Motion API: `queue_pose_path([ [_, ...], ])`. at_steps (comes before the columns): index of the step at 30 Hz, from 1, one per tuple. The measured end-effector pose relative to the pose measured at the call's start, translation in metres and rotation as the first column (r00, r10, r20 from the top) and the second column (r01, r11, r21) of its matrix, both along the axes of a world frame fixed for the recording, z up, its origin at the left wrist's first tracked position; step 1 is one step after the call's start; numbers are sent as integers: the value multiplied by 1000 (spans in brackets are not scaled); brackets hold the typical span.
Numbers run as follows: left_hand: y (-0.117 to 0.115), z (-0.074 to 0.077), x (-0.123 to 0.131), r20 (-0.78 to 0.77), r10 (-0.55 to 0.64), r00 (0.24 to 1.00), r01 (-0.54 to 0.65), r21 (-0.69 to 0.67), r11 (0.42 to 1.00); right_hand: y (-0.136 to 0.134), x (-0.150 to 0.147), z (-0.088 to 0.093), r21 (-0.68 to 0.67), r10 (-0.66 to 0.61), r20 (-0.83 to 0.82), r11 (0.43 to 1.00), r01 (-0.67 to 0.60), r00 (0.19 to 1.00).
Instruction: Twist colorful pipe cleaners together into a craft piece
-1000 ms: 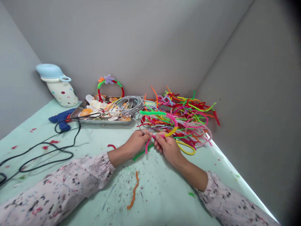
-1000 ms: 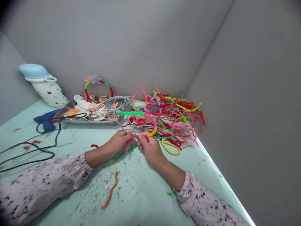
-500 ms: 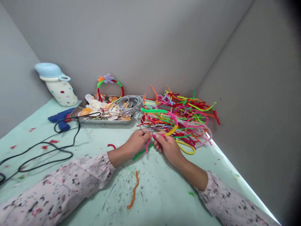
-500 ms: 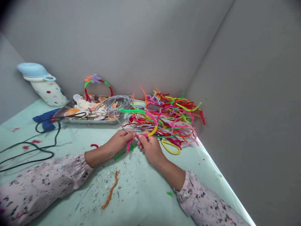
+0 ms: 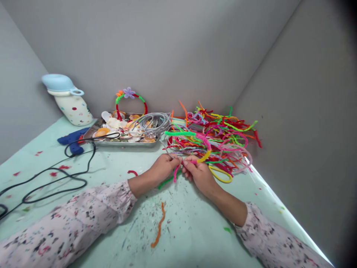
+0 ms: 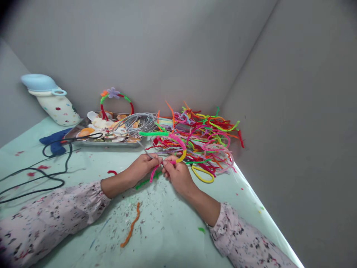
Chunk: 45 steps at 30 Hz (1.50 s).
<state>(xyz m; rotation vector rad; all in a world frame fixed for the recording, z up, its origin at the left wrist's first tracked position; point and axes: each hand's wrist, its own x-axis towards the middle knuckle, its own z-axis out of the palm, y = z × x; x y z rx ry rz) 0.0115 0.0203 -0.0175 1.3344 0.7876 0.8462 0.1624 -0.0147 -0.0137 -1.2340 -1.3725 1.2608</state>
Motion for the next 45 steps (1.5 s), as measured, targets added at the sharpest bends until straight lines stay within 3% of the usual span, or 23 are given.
queue_pose_path([
  [6, -5, 9, 2, 31, -8, 999, 10, -49, 999, 0, -1, 2, 23, 3, 5, 1000, -4, 1000],
  [14, -10, 17, -1, -29, 97, 995, -96, 32, 995, 4, 2, -2, -32, -55, -132, 998, 52, 990],
  [21, -6, 6, -2, -82, 188, 979, -183, 64, 981, 9, 5, -9, -60, -77, -268, 996, 63, 960],
  [27, -8, -1, 1, -68, 227, 972, -214, 156, 964, 8, 5, -7, -72, -55, -250, 997, 38, 967],
  [32, -12, 0, 0, -99, 228, 969, -199, 243, 949, 9, 5, -6, -98, -44, -240, 995, 21, 970],
  [38, -13, 7, -4, -196, 310, 930, -209, 411, 887, 9, 5, -6, -100, -49, -258, 995, 23, 965],
  [45, -11, 5, -7, -196, 282, 939, -179, 421, 889, 9, 7, -9, -105, -23, -298, 994, -9, 954],
])
